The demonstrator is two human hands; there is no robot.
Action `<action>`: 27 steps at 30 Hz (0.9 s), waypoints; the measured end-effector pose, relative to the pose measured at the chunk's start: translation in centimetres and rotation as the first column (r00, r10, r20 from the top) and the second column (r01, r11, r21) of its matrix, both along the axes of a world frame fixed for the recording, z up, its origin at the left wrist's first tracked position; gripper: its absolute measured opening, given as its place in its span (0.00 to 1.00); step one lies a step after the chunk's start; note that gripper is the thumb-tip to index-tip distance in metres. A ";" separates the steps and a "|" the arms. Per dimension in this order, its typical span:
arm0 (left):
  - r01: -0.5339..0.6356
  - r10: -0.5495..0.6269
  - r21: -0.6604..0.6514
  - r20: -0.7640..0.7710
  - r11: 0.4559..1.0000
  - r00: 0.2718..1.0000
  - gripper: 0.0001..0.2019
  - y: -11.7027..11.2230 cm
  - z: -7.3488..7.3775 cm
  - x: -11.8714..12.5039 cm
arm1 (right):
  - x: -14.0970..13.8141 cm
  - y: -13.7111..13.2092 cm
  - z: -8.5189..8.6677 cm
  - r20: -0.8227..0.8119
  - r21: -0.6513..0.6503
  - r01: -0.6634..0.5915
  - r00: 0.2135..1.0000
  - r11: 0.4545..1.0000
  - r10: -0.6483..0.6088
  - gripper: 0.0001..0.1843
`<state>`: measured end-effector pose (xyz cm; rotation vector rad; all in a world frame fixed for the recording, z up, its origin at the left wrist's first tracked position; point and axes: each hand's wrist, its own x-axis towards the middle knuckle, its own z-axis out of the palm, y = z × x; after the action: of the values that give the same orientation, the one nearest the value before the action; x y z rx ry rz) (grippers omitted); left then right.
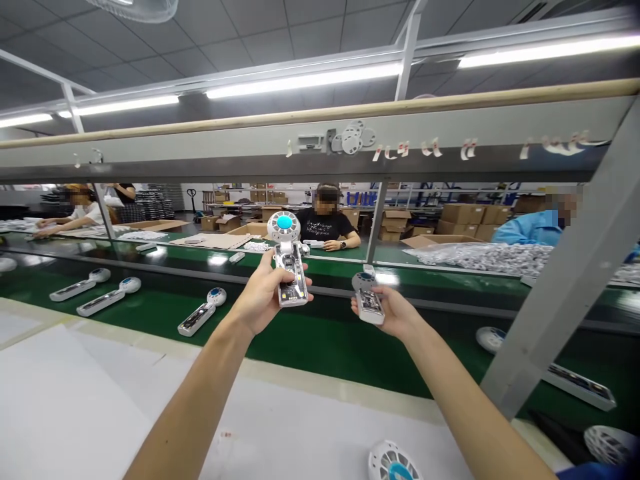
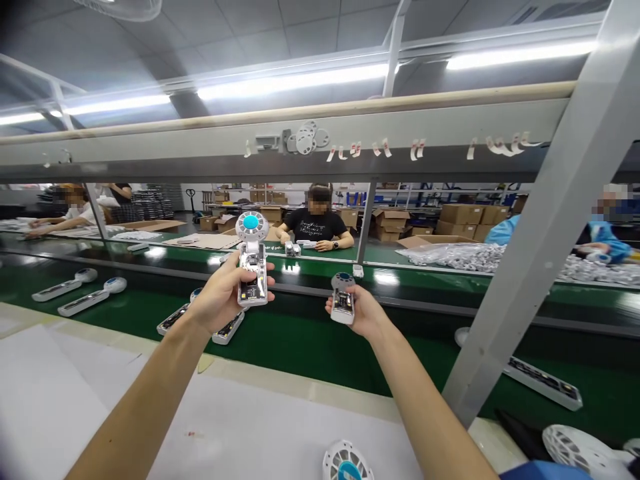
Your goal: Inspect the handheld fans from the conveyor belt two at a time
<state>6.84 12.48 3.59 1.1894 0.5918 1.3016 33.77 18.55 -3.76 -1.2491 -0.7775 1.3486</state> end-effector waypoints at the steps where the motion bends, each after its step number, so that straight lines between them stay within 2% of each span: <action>1: 0.014 -0.014 0.013 -0.003 1.000 1.000 0.29 0.0 0.0 0.0 | -0.7 -0.5 0.4 -0.041 0.004 -0.021 0.999 1.000 0.021 0.12; 5: 0.068 -0.067 0.051 -0.026 0.996 0.997 0.32 0.1 -0.3 0.2 | -2.7 -2.7 1.9 -0.134 0.089 -0.079 0.987 0.993 0.091 0.13; 9: 0.091 -0.089 0.115 -0.024 0.989 0.996 0.35 0.2 -0.6 0.4 | -4.1 -4.6 3.2 -0.029 0.247 -0.106 0.993 0.963 0.117 0.21; 14: 0.105 -0.103 0.194 -0.022 0.975 0.994 0.36 0.2 -0.7 0.7 | -5.2 -6.6 4.6 0.084 0.464 -0.207 0.978 0.861 0.190 0.39; 17: 0.119 -0.118 0.221 -0.016 0.968 0.993 0.38 -0.3 -0.4 0.7 | -5.5 -7.9 5.5 0.110 0.546 -0.256 0.966 0.798 0.234 0.46; 22: 0.158 -0.154 0.236 -0.037 0.959 0.987 0.40 -1.3 0.1 0.7 | -6.2 -9.5 6.2 0.136 0.614 -0.271 0.961 0.741 0.239 0.47; 27: 0.197 -0.188 0.239 -0.058 0.951 0.980 0.40 -1.7 0.1 0.7 | -6.5 -9.8 6.1 0.135 0.634 -0.262 0.964 0.728 0.229 0.46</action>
<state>7.57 10.80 3.73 1.4368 0.3356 1.2121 27.27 8.71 2.35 -0.6303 -1.3483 1.0977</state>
